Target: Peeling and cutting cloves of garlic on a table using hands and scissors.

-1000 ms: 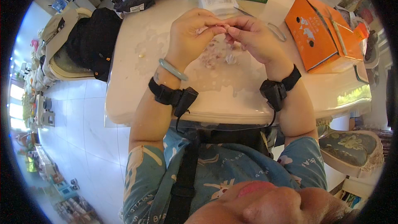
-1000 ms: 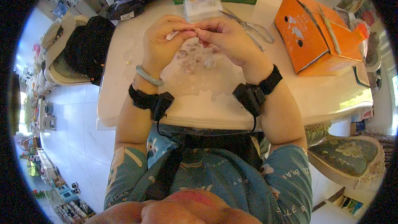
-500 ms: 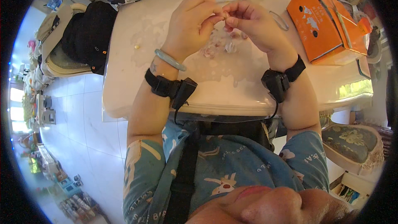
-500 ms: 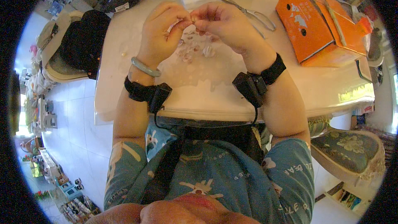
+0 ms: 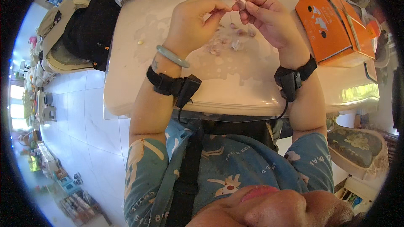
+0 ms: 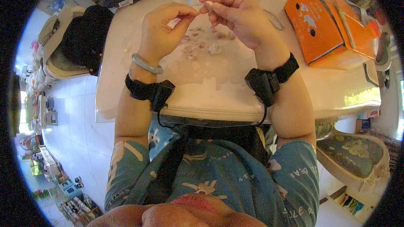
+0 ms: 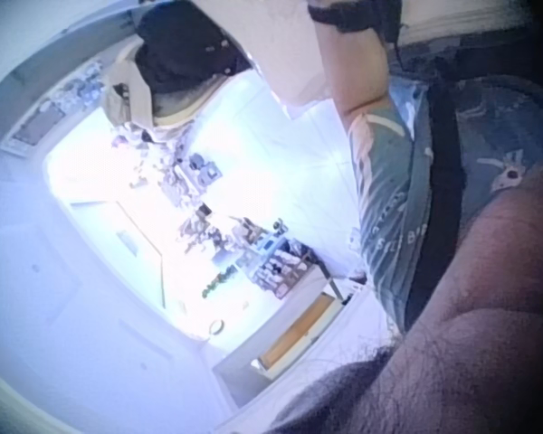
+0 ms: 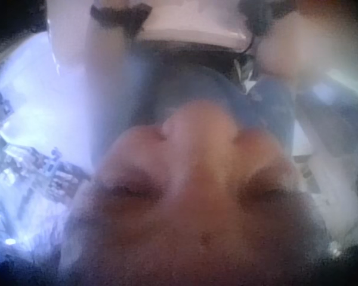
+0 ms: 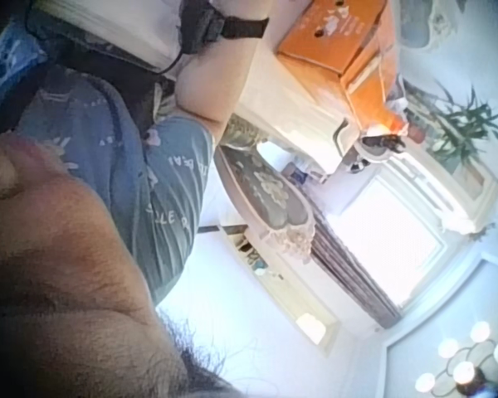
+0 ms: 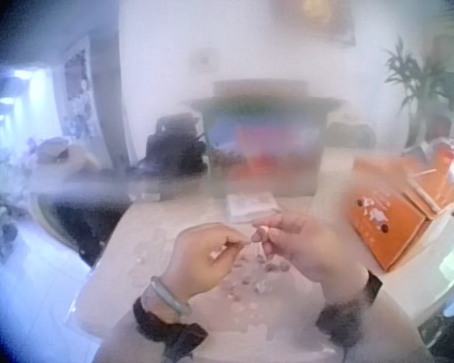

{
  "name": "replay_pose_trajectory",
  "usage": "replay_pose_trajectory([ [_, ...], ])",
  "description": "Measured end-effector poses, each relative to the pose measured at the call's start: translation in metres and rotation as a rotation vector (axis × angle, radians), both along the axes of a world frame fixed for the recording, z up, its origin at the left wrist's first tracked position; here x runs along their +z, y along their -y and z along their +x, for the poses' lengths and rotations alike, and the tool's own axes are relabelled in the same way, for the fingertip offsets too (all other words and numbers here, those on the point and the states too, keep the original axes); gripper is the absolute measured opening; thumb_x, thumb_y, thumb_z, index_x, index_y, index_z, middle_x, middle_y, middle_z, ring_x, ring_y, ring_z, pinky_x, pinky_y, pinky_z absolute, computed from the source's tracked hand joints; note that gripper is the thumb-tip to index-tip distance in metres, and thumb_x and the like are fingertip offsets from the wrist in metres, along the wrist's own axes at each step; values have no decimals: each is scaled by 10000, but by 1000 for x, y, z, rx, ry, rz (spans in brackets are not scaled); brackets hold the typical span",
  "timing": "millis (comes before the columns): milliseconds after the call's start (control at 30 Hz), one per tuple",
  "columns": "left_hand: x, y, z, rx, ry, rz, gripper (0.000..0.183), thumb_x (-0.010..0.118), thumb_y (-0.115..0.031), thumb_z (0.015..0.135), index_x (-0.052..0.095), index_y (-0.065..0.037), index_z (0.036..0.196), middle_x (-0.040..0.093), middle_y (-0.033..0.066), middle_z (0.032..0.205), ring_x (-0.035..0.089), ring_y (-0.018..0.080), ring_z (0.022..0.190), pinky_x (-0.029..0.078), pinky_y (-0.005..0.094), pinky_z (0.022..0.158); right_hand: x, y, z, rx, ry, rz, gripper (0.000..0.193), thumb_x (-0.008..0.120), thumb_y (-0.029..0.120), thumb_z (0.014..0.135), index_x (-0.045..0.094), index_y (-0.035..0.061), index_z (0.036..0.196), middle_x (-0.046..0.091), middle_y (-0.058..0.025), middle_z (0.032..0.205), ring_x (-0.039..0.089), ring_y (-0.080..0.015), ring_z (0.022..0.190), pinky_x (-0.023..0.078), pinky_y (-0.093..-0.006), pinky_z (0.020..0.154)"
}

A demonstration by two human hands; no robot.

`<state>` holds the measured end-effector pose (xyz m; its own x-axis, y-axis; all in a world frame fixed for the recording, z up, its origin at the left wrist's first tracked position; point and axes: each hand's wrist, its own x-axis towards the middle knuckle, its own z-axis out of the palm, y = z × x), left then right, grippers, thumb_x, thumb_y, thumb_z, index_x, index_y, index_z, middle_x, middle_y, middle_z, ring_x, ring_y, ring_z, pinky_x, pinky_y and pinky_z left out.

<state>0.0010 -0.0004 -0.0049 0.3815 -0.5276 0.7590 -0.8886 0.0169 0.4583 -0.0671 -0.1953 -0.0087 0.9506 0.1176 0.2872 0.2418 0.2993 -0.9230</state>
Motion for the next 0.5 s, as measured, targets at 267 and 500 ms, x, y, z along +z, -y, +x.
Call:
replay_pose_trajectory([
  [267,2,4,-3,-2,-3,-136,275,703,8,726,647,-42,990,659,59,815,628,150,740,504,254,685,0,-10,-4,8,20,-140,233,602,126,881,624,1,1077,628,-26,885,534,-75,695,451,-207,631],
  [500,2,1,-2,-29,65,-67,328,686,36,744,626,-31,1060,652,53,816,618,120,751,494,235,715,3,-13,-7,-4,-23,-208,244,610,198,883,643,13,1038,596,9,815,516,-61,668,411,-196,586],
])
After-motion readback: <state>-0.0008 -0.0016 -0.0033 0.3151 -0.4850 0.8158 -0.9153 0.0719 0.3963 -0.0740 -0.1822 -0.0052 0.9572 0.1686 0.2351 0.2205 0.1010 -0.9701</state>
